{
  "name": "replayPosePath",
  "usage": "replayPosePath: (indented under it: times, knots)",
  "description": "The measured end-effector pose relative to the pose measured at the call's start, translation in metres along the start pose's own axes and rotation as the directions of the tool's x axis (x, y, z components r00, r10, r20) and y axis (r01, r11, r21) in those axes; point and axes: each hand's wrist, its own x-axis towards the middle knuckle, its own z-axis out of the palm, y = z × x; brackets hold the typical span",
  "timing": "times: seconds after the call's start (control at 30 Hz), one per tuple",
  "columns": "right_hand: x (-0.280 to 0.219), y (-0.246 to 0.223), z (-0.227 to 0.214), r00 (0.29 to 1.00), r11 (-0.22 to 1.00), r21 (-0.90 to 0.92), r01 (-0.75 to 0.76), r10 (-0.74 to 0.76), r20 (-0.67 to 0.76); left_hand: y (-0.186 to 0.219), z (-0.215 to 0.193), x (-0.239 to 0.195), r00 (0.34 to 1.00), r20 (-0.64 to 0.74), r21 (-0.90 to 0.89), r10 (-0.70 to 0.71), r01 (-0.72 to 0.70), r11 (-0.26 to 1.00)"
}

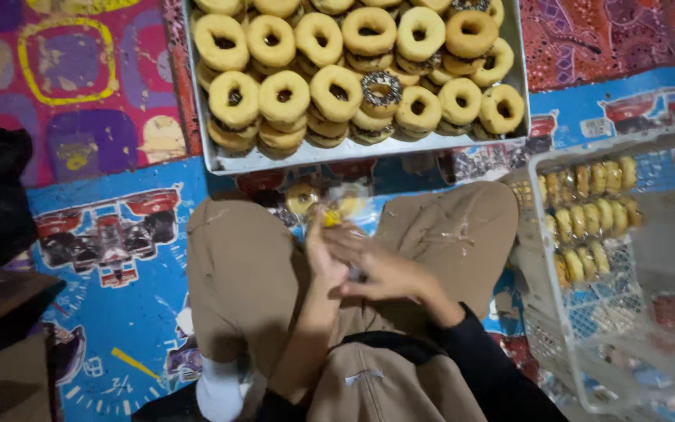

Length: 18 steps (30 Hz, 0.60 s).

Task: The person sits on the floor and repeatedly picks doughnuts from a metal tray, places them into small clear plastic bags, and sets the filled bags into a white plastic crate. The person also handles a stack of empty plastic bags.

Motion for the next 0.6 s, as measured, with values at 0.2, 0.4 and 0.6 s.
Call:
replayPosePath:
  times: [0.2,0.4,0.6]
  knots:
    - [0.085,0.064,-0.089,0.602,0.766,-0.396,-0.507,-0.014,-0.799,0.085,-0.049,0.014,0.978,-0.075,-0.292,0.196,-0.21,0.933]
    - [0.093,0.066,-0.097,0.537,0.927,-0.246,-0.283,-0.059,-0.842,0.099,-0.007,0.025,0.981,-0.156,-0.427,0.119,-0.176,0.887]
    - [0.02,-0.036,-0.025,0.652,0.867,0.48,0.133,0.288,-0.702,0.078,0.005,0.039,1.0,-0.028,-0.65,0.011,-0.026,0.76]
